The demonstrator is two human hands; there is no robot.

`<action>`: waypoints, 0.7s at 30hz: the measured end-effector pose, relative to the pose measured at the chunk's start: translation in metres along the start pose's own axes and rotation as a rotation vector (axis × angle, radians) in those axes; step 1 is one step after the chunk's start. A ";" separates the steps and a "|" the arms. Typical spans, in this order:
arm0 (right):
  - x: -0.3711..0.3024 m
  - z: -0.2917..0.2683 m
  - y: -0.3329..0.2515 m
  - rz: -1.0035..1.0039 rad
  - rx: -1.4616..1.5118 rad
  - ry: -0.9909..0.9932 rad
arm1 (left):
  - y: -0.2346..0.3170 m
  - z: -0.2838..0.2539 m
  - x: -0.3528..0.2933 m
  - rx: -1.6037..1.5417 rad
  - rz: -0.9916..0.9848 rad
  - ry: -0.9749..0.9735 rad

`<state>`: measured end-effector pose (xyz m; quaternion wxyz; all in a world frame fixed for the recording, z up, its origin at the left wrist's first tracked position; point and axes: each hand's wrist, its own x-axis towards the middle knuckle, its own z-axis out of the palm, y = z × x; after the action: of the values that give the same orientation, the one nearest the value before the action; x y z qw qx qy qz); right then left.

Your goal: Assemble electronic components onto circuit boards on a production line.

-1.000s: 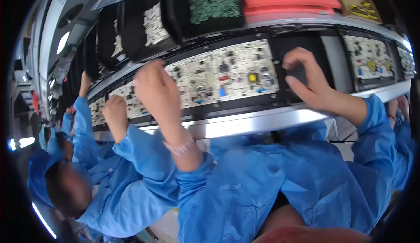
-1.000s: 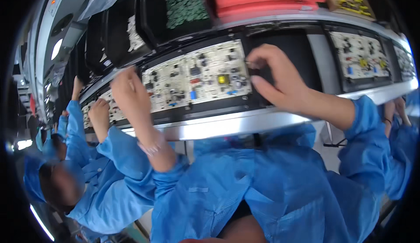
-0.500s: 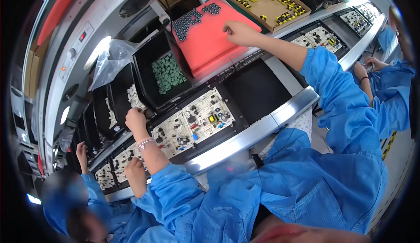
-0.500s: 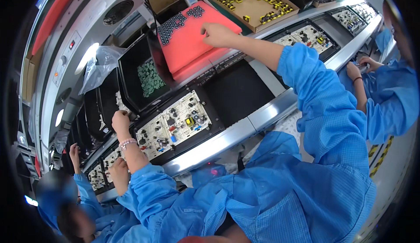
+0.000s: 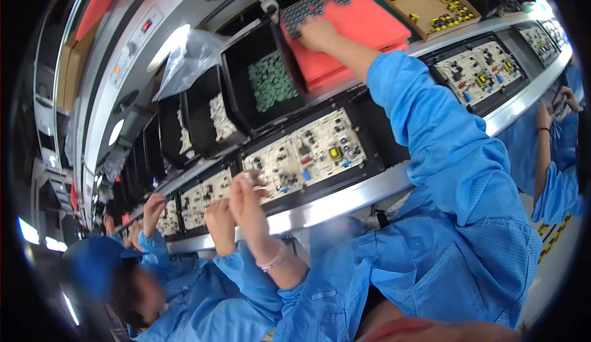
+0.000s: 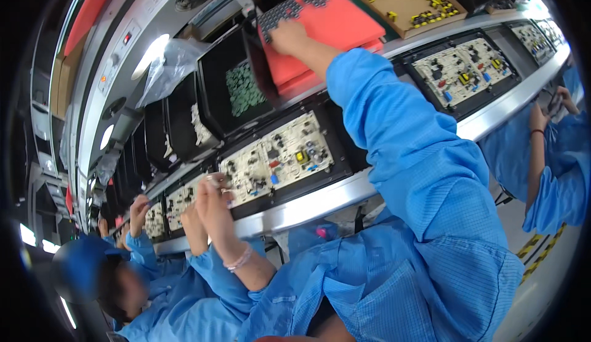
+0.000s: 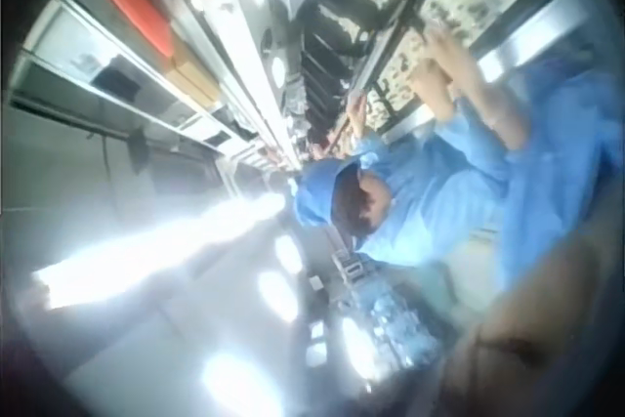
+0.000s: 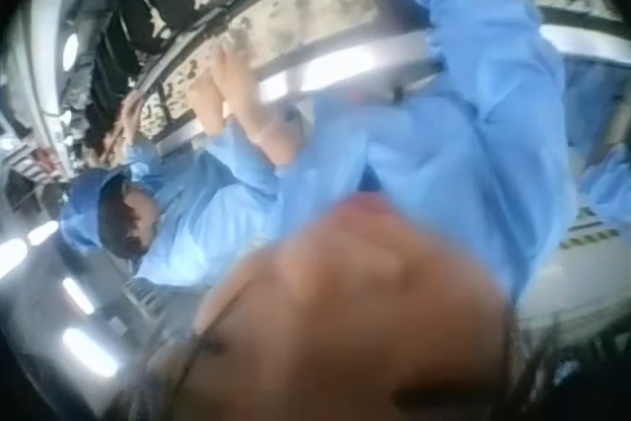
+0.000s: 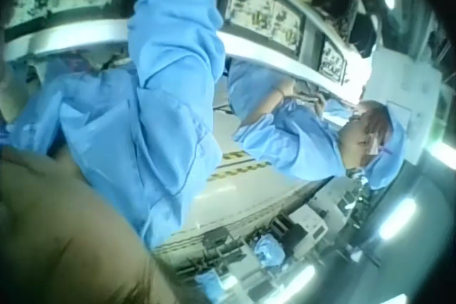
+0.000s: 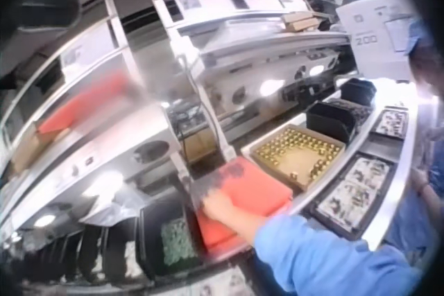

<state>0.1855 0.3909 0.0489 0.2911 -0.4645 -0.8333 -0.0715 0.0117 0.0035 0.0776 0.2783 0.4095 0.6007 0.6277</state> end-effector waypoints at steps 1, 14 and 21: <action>-0.003 0.007 -0.009 -0.003 -0.010 -0.008 | -0.016 -0.008 -0.012 -0.042 -0.060 0.009; 0.014 0.029 0.028 -0.107 -0.059 0.232 | -0.031 0.005 -0.003 -0.115 -0.191 -0.101; -0.016 -0.016 0.042 -0.148 0.038 0.182 | -0.035 -0.004 0.013 0.235 0.028 0.147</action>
<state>0.2326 0.3966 0.0468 0.3683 -0.3879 -0.8365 -0.1190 -0.0034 0.0163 0.0456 0.1748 0.4006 0.6831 0.5850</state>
